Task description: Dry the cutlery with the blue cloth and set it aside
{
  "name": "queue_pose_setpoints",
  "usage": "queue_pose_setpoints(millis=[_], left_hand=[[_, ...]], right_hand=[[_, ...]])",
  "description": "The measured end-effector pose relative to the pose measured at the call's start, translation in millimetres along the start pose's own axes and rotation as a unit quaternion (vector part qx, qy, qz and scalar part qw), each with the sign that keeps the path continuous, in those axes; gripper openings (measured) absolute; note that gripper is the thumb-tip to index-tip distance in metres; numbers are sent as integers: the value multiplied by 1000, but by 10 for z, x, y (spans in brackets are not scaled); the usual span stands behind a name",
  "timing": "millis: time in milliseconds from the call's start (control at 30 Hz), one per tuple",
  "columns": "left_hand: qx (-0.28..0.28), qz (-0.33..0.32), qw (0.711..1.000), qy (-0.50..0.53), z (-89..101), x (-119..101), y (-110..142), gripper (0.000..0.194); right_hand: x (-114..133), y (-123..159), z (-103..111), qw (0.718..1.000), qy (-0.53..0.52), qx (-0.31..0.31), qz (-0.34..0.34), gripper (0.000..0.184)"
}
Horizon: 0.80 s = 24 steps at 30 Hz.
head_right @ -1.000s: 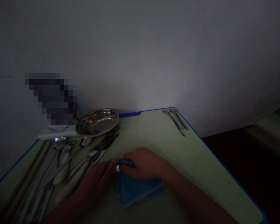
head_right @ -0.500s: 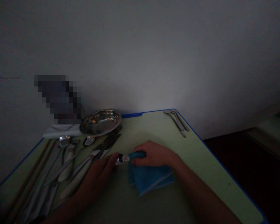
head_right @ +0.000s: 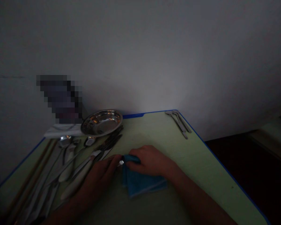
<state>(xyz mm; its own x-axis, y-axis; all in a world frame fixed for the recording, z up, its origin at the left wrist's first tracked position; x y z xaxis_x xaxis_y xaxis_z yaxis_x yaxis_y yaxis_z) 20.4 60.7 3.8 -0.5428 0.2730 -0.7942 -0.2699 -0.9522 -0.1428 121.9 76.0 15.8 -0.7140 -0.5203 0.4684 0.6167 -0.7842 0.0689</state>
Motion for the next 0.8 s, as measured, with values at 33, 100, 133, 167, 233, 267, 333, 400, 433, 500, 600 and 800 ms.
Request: queue_pose_setpoints(millis=[33,100,133,167,233,267,333,400,433,500,600,800], left_hand=[[5,-3,1000,5,-12,-2,2,37],[6,-1,1000,16,-17,4,7,36],[2,1,1000,21,-9,8,9,36],[-2,3,1000,27,1,12,10,36],[-17,15,999,38,34,32,14,36],[-27,25,998,42,54,50,18,36],[-49,46,997,43,97,92,33,38],[-63,58,996,40,119,119,46,40],[-62,60,995,40,115,127,49,41],[-54,60,996,39,94,137,50,43],[-43,61,997,33,71,152,43,43],[-11,14,999,40,22,46,9,38]], right_hand=[[25,-3,-12,1000,9,-3,4,30],[47,-8,-19,1000,8,-1,9,30],[48,-7,-14,1000,-1,5,11,30],[42,-5,-2,1000,-12,11,12,30],[10,6,47,999,-32,19,9,30],[-16,14,84,999,-41,18,4,30],[-73,34,166,998,-56,9,-7,31],[-116,55,214,997,-71,12,-13,32],[-128,63,223,997,-77,17,-13,33],[-139,70,217,997,-79,22,-13,32],[-134,51,182,998,-63,4,-16,32],[-51,-10,38,1000,-12,-23,-7,29]])
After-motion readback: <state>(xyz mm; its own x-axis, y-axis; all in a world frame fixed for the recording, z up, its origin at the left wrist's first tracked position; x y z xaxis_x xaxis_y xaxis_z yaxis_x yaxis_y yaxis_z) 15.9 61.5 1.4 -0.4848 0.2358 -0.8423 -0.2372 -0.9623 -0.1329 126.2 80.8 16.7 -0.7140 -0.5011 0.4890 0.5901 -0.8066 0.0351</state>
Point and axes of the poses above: each hand's wrist, its own y-axis away from the middle knuckle, its own z-axis out of the back of the hand, x = y × z, the point moved 9 cm from there along -y, towards the middle knuckle, and after that the axes turned 9 degrees about -z, right-handed, at the moved point
